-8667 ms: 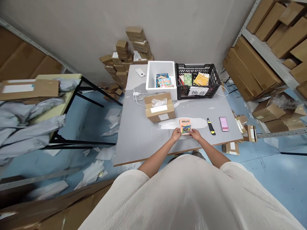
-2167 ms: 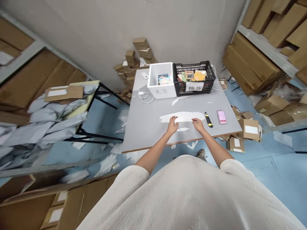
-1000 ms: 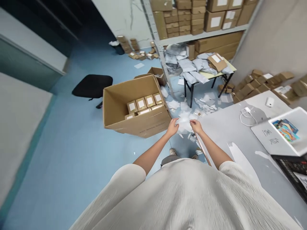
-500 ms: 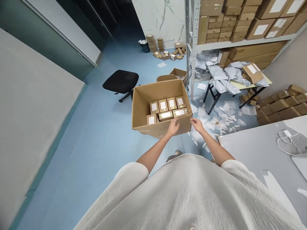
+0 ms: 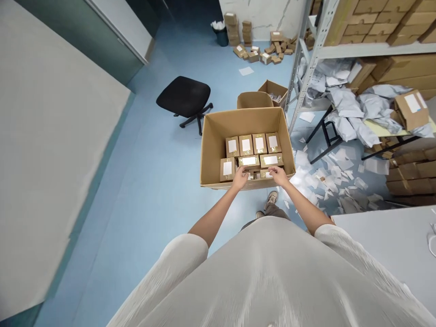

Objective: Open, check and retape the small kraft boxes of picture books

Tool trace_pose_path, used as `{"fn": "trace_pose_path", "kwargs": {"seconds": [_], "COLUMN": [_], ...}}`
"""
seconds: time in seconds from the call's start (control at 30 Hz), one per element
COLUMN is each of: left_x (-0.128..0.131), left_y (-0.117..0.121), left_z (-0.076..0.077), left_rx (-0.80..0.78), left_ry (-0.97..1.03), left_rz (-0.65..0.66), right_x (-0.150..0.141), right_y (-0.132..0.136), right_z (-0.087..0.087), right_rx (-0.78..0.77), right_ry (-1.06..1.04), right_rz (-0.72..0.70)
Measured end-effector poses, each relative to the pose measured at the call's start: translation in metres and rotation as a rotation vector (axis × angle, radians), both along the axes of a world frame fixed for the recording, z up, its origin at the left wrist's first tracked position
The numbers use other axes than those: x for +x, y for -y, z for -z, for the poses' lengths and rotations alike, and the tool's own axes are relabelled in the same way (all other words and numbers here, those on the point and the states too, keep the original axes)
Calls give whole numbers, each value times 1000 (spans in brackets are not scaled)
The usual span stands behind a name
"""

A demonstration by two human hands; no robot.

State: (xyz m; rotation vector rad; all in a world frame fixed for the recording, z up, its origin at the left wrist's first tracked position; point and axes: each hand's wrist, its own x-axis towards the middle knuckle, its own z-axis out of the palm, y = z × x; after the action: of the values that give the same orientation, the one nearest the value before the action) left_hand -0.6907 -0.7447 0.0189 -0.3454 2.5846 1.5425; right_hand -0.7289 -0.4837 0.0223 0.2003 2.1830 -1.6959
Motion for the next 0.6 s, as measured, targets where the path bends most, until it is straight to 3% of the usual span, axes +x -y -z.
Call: {"fn": "trace_pose_path", "kwargs": {"seconds": [0.2,0.37,0.5,0.6], "left_x": [-21,-29,-41,-57], "left_y": [50,83,101,109], "left_z": [19,37,57,81], "left_rx": [-58,-46,-54,-73], "left_ry": [46,156,223,261], "left_rz": [-134,-227,-209,-145], "right_x": [-58,-82,-92,-98], "right_y": [44,80,97,103], "right_z": [26,51,76,100], "right_rx": [-28,-22,29,87], "right_ry": [72,129,139,140], "right_rz": [-146,-234,-276,-279]}}
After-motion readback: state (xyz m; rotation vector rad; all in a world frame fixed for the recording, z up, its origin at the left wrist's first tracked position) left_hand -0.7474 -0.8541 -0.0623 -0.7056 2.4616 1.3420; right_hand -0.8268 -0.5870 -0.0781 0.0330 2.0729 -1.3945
